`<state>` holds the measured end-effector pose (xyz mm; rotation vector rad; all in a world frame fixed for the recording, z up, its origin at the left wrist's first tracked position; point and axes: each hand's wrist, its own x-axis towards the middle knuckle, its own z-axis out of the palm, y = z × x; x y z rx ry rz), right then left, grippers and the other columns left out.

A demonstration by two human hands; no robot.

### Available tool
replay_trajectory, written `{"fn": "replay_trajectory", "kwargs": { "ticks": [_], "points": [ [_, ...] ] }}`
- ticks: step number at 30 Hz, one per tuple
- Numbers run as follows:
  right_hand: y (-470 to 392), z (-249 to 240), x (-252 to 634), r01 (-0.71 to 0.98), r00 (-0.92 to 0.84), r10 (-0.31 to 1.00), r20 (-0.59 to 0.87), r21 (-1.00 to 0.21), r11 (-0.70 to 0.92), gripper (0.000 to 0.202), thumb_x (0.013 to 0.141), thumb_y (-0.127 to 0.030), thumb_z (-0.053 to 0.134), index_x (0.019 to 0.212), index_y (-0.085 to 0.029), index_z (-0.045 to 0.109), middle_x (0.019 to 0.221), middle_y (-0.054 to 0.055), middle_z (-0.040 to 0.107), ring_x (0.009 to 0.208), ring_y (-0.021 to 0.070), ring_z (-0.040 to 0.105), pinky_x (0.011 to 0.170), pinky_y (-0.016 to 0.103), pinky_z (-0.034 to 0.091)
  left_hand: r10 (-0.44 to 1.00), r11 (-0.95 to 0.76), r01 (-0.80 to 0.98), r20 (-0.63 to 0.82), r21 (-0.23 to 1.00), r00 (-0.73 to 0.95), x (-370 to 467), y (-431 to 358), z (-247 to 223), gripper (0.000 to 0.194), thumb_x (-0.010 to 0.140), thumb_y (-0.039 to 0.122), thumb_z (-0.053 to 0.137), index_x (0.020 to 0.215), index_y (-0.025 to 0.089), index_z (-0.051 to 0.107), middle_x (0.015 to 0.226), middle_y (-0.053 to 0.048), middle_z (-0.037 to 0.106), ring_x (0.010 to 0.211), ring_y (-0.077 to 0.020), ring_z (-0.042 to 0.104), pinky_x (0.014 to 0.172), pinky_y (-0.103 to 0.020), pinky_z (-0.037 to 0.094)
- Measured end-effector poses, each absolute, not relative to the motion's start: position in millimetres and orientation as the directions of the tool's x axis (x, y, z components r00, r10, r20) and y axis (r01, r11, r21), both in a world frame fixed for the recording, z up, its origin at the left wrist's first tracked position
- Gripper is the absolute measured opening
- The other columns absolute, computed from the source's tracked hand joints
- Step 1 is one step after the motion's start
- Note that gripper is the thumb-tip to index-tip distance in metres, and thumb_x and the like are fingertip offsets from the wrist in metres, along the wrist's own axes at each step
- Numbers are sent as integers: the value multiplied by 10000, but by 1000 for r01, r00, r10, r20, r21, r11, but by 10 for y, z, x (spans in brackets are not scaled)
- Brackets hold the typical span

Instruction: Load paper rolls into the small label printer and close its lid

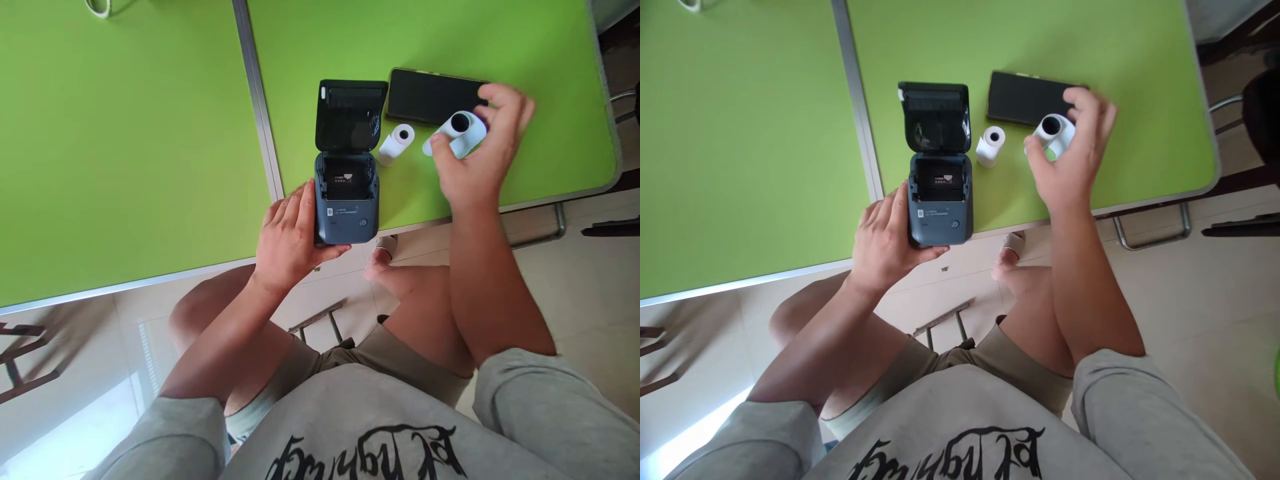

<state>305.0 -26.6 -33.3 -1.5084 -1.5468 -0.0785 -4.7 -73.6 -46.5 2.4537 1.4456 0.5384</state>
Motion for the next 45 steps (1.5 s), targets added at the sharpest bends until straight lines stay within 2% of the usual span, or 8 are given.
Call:
{"fn": "replay_trajectory", "kwargs": {
  "ticks": [9, 14, 17, 21, 28, 32, 37, 45],
  "points": [
    [-252, -408, 3080, 783, 266, 836, 480, -614, 103, 499, 748, -190, 750, 1181, -355, 563, 1093, 34, 670, 1040, 297, 672, 970, 536, 550, 872, -488, 777, 196, 398, 448, -42, -731, -460, 1162, 842, 959, 446, 1616, 95, 390, 1523, -253, 607, 1393, -395, 608, 1161, -492, 446],
    [-370, -162, 2872, 694, 245, 833, 496, -689, 207, 512, 768, -207, 735, 1195, -378, 510, 1006, 19, 648, 968, 269, 682, 908, 473, 577, 873, -487, 782, 193, 389, 448, -42, -734, -445, 1163, 845, 970, 413, 1616, 100, 399, 1536, -243, 602, 1390, -383, 613, 1157, -474, 449],
    [-481, -22, 2640, 596, 186, 824, 535, -728, 338, 390, 829, -230, 708, 1131, -373, 505, 1058, 18, 649, 988, 244, 698, 832, 423, 578, 882, -470, 794, 175, 385, 437, -37, -741, -429, 1177, 823, 988, 419, 1618, 120, 407, 1528, -232, 613, 1361, -386, 631, 1133, -479, 466],
    [-566, 46, 2329, 563, 30, 786, 617, -661, 496, 246, 851, -244, 713, 1023, -327, 558, 1034, 26, 702, 934, 239, 713, 837, 420, 577, 877, -481, 793, 186, 374, 444, -37, -746, -435, 1144, 855, 958, 421, 1611, 100, 410, 1519, -238, 617, 1359, -379, 633, 1134, -474, 469],
    [-482, 17, 2118, 803, -225, 866, 446, -419, 424, 377, 898, -119, 574, 1217, -317, 612, 1238, 51, 782, 1149, 276, 731, 972, 469, 551, 842, -540, 753, 247, 375, 480, -52, -745, -476, 1144, 883, 915, 460, 1601, 27, 386, 1510, -278, 609, 1398, -383, 611, 1162, -472, 459],
    [-458, 28, 2069, 793, -234, 883, 407, -446, 415, 226, 949, -153, 581, 1128, -289, 558, 1200, 69, 800, 1061, 254, 753, 953, 444, 566, 841, -541, 751, 241, 380, 484, -52, -752, -461, 1071, 917, 860, 485, 1605, 46, 380, 1514, -265, 612, 1416, -377, 600, 1176, -472, 455],
    [-419, -16, 2081, 795, -258, 870, 421, -419, 438, 175, 892, -162, 632, 990, -292, 568, 1130, 33, 829, 939, 271, 780, 900, 478, 592, 836, -548, 751, 239, 368, 493, -53, -759, -452, 1035, 945, 827, 475, 1592, 24, 383, 1522, -272, 602, 1424, -372, 594, 1177, -459, 451],
    [-410, -25, 2140, 738, -263, 890, 373, -516, 435, 138, 917, -173, 635, 888, -306, 660, 1148, 37, 790, 1133, 280, 732, 997, 491, 576, 841, -542, 760, 245, 360, 483, -42, -765, -465, 1061, 929, 831, 512, 1604, 24, 370, 1510, -272, 610, 1409, -369, 603, 1176, -447, 449]
  ]
}}
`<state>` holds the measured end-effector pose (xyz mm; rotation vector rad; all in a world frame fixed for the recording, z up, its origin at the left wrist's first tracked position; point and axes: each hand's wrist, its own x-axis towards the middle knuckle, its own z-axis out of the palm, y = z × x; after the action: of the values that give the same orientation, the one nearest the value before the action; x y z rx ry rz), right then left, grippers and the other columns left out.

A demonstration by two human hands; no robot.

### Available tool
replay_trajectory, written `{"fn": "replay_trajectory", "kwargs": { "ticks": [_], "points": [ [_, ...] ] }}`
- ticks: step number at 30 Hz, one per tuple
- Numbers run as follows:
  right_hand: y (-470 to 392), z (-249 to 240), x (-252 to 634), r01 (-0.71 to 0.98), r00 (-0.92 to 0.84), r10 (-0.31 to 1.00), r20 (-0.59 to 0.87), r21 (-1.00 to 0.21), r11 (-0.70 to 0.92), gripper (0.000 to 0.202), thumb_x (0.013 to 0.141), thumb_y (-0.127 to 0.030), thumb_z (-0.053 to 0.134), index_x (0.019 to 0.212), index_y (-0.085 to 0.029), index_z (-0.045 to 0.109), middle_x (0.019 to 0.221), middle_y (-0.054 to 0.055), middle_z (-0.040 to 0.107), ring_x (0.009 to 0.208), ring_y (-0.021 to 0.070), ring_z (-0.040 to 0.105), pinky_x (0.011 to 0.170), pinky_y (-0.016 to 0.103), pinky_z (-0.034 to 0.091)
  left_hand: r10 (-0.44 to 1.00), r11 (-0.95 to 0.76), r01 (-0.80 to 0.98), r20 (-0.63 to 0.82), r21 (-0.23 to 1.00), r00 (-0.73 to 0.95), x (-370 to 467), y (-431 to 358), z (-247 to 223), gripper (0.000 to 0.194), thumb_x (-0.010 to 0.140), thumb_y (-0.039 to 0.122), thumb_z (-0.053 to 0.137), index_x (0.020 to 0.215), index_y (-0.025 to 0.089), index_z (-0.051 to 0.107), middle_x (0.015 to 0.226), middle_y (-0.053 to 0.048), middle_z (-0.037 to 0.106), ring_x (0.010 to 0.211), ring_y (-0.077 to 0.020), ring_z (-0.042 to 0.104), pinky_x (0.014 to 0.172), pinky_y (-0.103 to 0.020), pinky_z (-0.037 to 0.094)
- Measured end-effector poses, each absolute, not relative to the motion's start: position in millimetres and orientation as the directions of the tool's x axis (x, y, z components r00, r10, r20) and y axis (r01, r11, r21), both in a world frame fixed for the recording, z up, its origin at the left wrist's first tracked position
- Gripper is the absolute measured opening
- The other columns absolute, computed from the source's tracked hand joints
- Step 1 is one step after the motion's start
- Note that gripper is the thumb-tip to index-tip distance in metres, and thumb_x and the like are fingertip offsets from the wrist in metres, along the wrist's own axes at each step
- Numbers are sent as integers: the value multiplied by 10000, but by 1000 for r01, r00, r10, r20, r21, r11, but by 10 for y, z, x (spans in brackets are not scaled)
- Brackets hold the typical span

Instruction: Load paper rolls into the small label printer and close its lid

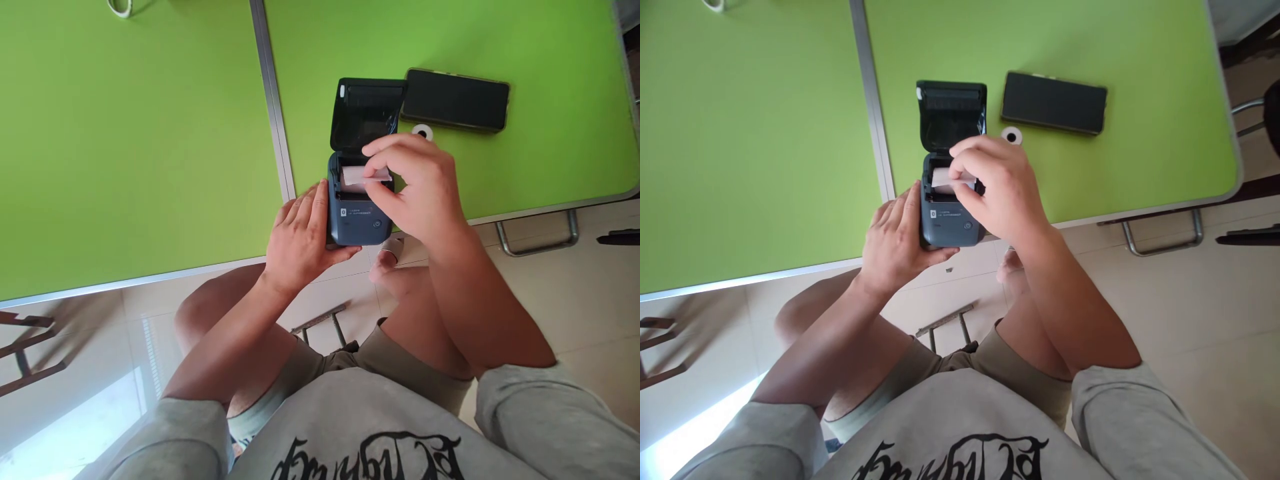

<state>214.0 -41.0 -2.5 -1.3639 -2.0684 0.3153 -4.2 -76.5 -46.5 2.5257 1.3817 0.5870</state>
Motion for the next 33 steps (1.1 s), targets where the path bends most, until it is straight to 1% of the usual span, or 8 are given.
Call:
{"fn": "replay_trajectory", "kwargs": {
  "ticks": [8, 11, 15, 19, 22, 25, 28, 33],
  "points": [
    [-561, 47, 2187, 653, -366, 773, 518, -449, 610, 174, 944, -324, 668, 787, -283, 731, 847, 29, 705, 822, 219, 667, 822, 463, 554, 793, -607, 736, 290, 301, 535, -73, -793, -410, 659, 958, 707, 617, 1496, 330, 571, 1520, -197, 596, 1412, -345, 597, 1096, -490, 499],
    [-517, 53, 2220, 617, -216, 755, 620, -512, 597, 197, 981, -337, 612, 843, -259, 728, 876, 32, 679, 771, 189, 652, 739, 418, 554, 779, -623, 721, 314, 303, 542, -84, -788, -425, 603, 959, 697, 619, 1443, 336, 614, 1513, -215, 591, 1408, -355, 596, 1079, -508, 509],
    [-342, -6, 2239, 612, -2, 846, 534, -669, 423, 255, 1006, -382, 608, 1247, -301, 631, 1357, 74, 638, 1004, 208, 708, 717, 343, 567, 769, -637, 703, 323, 315, 551, -97, -778, -458, 572, 941, 676, 661, 1407, 346, 626, 1523, -206, 584, 1420, -361, 579, 1078, -517, 505],
    [-227, -41, 2171, 543, 40, 894, 445, -761, 355, 454, 966, -445, 671, 1367, -352, 480, 1444, 71, 583, 1344, 282, 601, 681, 296, 550, 756, -651, 692, 350, 311, 553, -107, -775, -489, 558, 945, 674, 653, 1386, 332, 624, 1515, -219, 585, 1423, -367, 576, 1071, -521, 506],
    [-266, -4, 2127, 459, 153, 873, 463, -816, 352, 347, 954, -452, 689, 1233, -315, 535, 1160, 58, 647, 1038, 212, 664, 553, 274, 464, 749, -658, 687, 364, 309, 554, -105, -775, -503, 549, 951, 683, 634, 1373, 330, 622, 1497, -223, 596, 1415, -367, 584, 1058, -517, 513],
    [-394, 28, 2139, 402, 191, 868, 458, -843, 356, 395, 978, -611, 638, 810, -269, 533, 681, -27, 490, 574, 132, 451, 495, 305, 327, 763, -645, 692, 337, 324, 552, -100, -778, -488, 545, 951, 677, 643, 1376, 338, 619, 1512, -214, 590, 1425, -367, 575, 1072, -525, 506],
    [-544, -2, 2176, 410, 128, 944, 304, -883, 229, 647, 994, -719, 528, 574, -247, 388, 499, -36, 374, 463, 115, 349, 494, 331, 278, 789, -614, 711, 279, 341, 547, -95, -782, -447, 532, 946, 646, 676, 1380, 344, 617, 1538, -199, 577, 1450, -356, 553, 1100, -528, 493],
    [-619, -128, 2212, 461, 70, 998, -6, -887, -38, 688, 967, -712, 579, 502, -236, 402, 444, -32, 421, 433, 111, 405, 446, 296, 283, 810, -586, 728, 239, 356, 535, -74, -776, -412, 566, 912, 601, 737, 1399, 346, 604, 1556, -181, 571, 1438, -364, 562, 1105, -542, 486]
  ]
}}
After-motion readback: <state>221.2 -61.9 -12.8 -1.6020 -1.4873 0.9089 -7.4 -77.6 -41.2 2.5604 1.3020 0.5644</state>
